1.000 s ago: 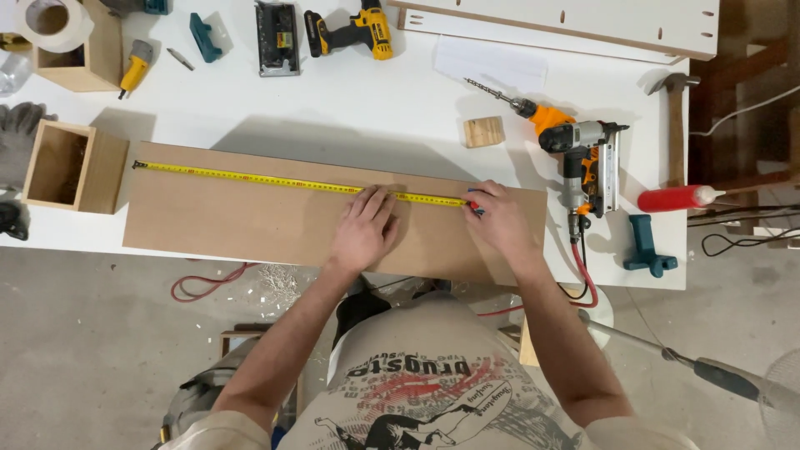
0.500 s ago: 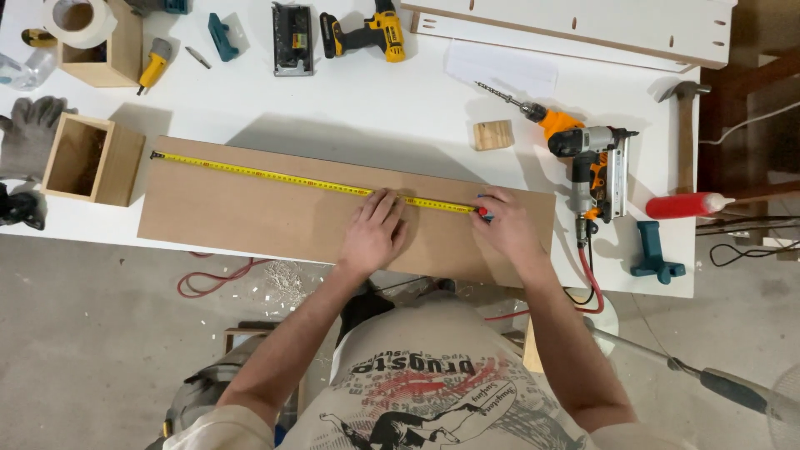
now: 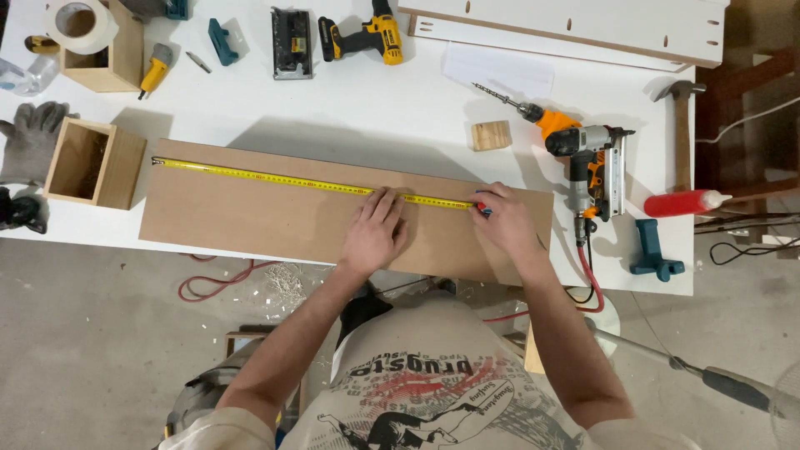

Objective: The person measures a rectangular piece of wood with a tape measure and marks it with a pen. They then use a nail gun to drive nails into the marked spots on the wood.

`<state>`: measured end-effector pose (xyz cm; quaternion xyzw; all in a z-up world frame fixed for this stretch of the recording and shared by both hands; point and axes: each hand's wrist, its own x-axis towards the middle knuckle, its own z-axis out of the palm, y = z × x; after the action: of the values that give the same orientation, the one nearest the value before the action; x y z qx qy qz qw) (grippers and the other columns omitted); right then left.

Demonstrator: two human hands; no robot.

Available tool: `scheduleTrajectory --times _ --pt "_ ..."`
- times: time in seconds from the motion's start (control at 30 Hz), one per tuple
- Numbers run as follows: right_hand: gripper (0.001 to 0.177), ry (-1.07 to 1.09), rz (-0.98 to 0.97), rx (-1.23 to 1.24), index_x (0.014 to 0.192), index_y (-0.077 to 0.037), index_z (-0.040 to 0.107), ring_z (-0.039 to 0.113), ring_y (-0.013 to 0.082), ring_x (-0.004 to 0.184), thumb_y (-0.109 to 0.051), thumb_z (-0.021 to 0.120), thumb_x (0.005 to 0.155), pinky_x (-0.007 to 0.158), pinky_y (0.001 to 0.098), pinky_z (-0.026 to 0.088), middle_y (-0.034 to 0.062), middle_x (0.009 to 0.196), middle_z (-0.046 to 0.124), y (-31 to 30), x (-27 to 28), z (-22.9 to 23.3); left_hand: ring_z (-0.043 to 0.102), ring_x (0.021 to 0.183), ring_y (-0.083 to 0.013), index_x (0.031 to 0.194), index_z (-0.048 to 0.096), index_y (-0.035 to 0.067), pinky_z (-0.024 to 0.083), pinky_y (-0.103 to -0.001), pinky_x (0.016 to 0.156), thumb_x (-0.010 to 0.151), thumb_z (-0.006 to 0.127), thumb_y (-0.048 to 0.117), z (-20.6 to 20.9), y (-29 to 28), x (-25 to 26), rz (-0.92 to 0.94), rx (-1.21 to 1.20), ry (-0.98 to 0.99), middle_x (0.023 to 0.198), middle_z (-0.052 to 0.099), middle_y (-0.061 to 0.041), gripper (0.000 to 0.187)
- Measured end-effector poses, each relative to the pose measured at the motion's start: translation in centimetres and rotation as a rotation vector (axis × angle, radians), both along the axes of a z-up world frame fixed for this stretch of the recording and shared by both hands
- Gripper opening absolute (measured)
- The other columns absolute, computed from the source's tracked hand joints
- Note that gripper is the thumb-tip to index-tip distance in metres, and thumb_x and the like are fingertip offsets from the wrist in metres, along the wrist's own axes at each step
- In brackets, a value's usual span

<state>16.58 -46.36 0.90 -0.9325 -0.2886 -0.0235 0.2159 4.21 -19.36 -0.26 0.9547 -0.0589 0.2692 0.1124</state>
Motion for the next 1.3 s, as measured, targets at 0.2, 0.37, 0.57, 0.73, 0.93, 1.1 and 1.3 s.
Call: scheduleTrajectory --times 0.2,0.37,0.57,0.73,0.93,1.1,1.3 --pt "0.021 -0.005 0.022 -0.009 0.108 -0.025 0.076 0.07 0.0223 0.103 -0.023 0.078 0.088 0.088 0.0333 0.061 -0.0038 0.106 0.067 0.2 0.3 0.6 0.058 0.132 -0.0281 0.128 0.071 0.012 0.045 -0.043 0.112 0.087 0.067 0.032 0.1 0.1 0.1 -0.003 0.004 -0.033 0.134 0.063 -0.009 0.047" --pt "0.022 0.026 0.026 0.007 0.109 -0.025 0.076 0.07 0.0218 0.106 -0.024 0.078 0.087 0.089 0.0337 0.06 -0.0037 0.108 0.067 0.0 0.4 0.5 0.059 0.13 -0.0283 0.128 0.071 0.011 0.046 -0.043 0.111 0.085 0.067 0.032 0.3 0.0 0.2 -0.005 0.009 -0.043 0.132 0.064 -0.009 0.048" --pt "0.022 0.017 0.032 0.013 0.109 -0.026 0.076 0.07 0.0197 0.107 -0.022 0.078 0.087 0.088 0.0311 0.061 -0.0048 0.107 0.066 -0.2 0.6 -0.5 0.06 0.128 -0.028 0.127 0.071 0.011 0.045 -0.043 0.112 0.085 0.066 0.031 0.5 0.0 0.4 -0.005 0.009 -0.031 0.128 0.065 -0.01 0.048" --pt "0.022 0.033 0.019 0.038 0.109 -0.024 0.076 0.07 0.0206 0.105 -0.02 0.078 0.088 0.088 0.032 0.061 -0.0034 0.108 0.067 -0.2 0.3 -0.2 0.06 0.128 -0.0275 0.131 0.069 0.012 0.045 -0.043 0.111 0.084 0.063 0.031 0.9 -0.1 0.3 0.004 0.035 -0.024 0.126 0.065 -0.009 0.052" --pt "0.022 -0.015 0.013 -0.009 0.107 -0.024 0.075 0.071 0.021 0.101 -0.026 0.079 0.086 0.085 0.0323 0.062 -0.0047 0.107 0.067 -0.2 0.3 -0.2 0.06 0.127 -0.028 0.131 0.07 0.012 0.045 -0.044 0.111 0.085 0.062 0.031 0.6 -0.2 0.2 0.001 0.022 0.006 0.125 0.065 -0.01 0.05" --pt "0.014 -0.022 0.044 0.083 0.103 -0.023 0.075 0.072 0.0243 0.098 -0.025 0.078 0.09 0.081 0.0337 0.062 -0.0006 0.102 0.068 0.0 0.4 0.7 0.06 0.126 -0.0294 0.131 0.07 0.015 0.046 -0.045 0.109 0.084 0.062 0.031 0.9 -0.1 0.4 -0.012 0.036 -0.012 0.124 0.064 -0.011 0.05" --pt "0.027 -0.012 0.014 0.236 0.124 -0.021 0.075 0.072 0.023 0.091 -0.009 0.061 0.104 0.082 0.0338 0.061 0.0031 0.095 0.073 1.8 -0.1 4.5 0.061 0.124 -0.031 0.128 0.071 0.014 0.045 -0.046 0.109 0.084 0.063 0.03 0.4 -0.2 0.6 -0.017 0.017 -0.009 0.121 0.065 -0.012 0.048"
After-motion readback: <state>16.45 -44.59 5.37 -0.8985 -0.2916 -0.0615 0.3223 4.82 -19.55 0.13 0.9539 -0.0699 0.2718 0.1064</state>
